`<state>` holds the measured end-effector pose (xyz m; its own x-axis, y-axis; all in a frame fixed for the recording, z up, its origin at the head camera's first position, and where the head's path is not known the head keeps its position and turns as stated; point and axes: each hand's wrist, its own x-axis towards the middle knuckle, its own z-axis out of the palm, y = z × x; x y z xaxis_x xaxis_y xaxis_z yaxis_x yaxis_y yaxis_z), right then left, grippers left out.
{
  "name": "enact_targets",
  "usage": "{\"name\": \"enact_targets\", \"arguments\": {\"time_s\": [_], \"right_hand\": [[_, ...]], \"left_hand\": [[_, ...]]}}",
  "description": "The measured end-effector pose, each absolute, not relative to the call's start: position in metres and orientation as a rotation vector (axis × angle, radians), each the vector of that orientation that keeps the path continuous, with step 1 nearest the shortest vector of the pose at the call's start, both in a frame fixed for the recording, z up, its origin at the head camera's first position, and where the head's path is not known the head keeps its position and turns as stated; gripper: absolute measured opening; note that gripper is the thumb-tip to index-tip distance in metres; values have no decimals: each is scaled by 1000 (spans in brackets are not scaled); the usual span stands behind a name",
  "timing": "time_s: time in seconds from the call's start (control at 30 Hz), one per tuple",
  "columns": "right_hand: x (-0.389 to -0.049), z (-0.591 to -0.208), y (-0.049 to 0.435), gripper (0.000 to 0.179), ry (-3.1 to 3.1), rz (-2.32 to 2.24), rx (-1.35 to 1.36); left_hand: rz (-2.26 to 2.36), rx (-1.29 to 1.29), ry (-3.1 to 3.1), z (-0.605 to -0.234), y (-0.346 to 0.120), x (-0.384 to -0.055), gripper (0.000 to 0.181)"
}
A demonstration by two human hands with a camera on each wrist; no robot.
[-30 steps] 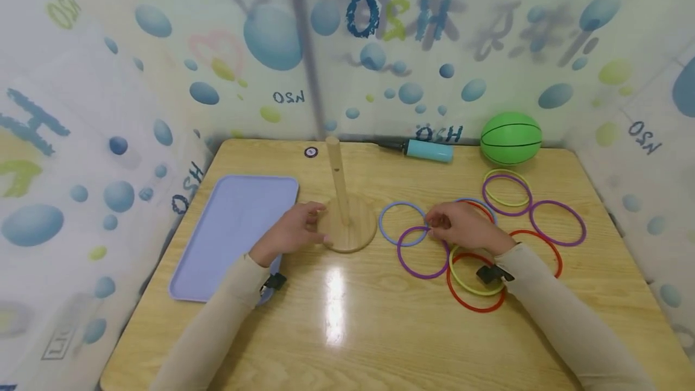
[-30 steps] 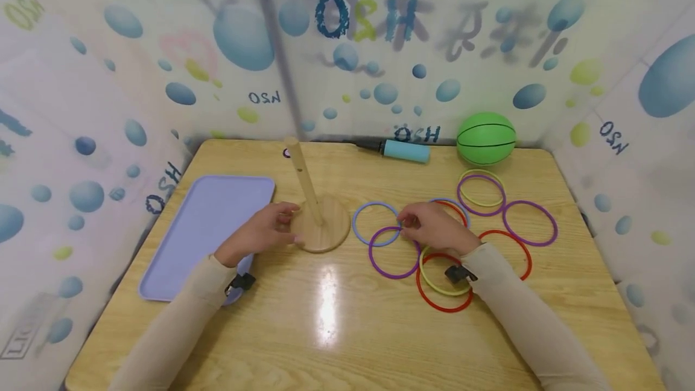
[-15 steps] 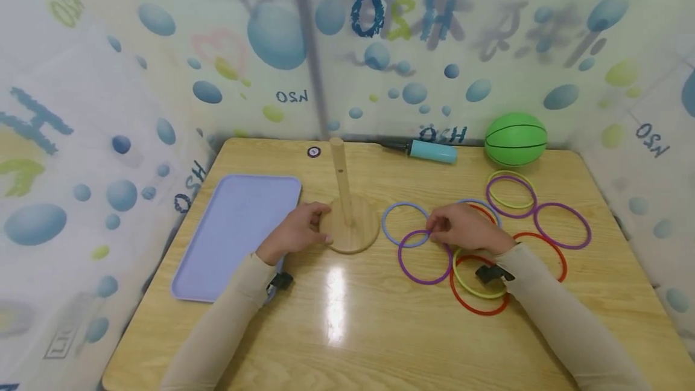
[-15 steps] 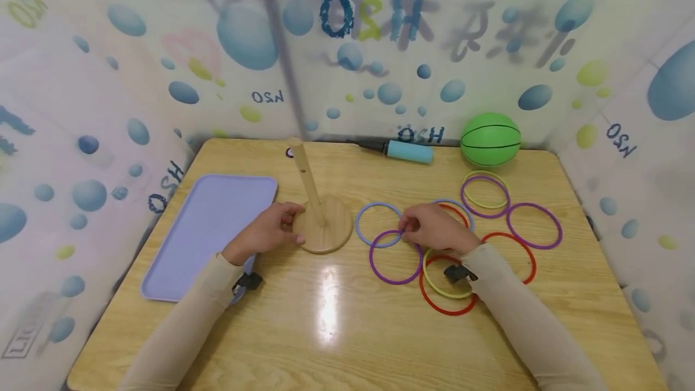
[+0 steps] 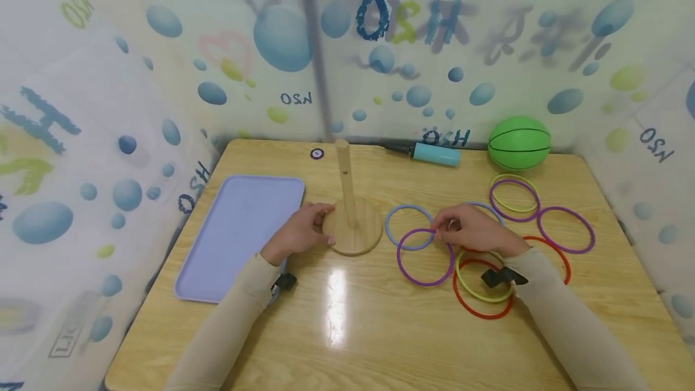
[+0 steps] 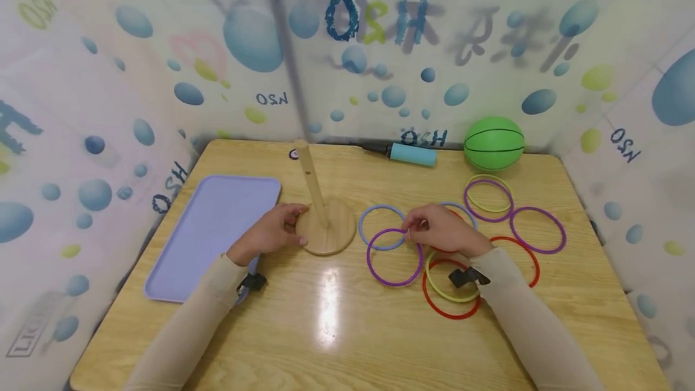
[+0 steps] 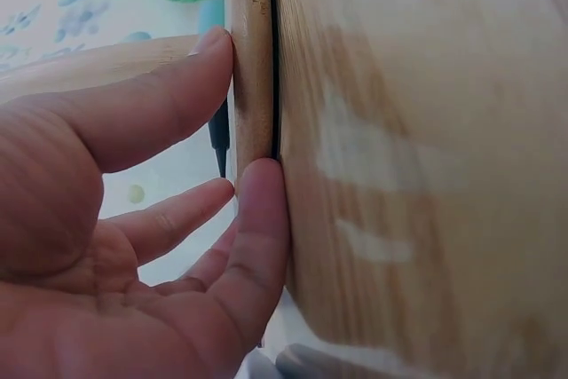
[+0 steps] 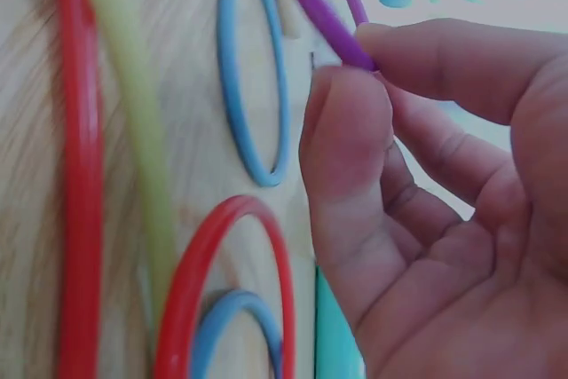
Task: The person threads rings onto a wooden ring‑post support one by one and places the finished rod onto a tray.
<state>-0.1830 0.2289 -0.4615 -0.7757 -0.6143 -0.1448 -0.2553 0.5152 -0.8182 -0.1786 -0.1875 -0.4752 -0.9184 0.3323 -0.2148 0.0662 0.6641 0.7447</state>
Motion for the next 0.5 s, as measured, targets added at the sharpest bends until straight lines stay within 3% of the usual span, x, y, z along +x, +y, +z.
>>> {"name": "enact_targets", "arguments": {"time_s": [0.27,0.5], "right_hand": [[-175,-446,224,21,2303,-1278,-606],[-169,-423,212,14,2255,-1403,-636]], "left_hand": [[1135,305,2554,-473,-187,-179,82],[1167,265,2535,-473,-186,-179,82]]}}
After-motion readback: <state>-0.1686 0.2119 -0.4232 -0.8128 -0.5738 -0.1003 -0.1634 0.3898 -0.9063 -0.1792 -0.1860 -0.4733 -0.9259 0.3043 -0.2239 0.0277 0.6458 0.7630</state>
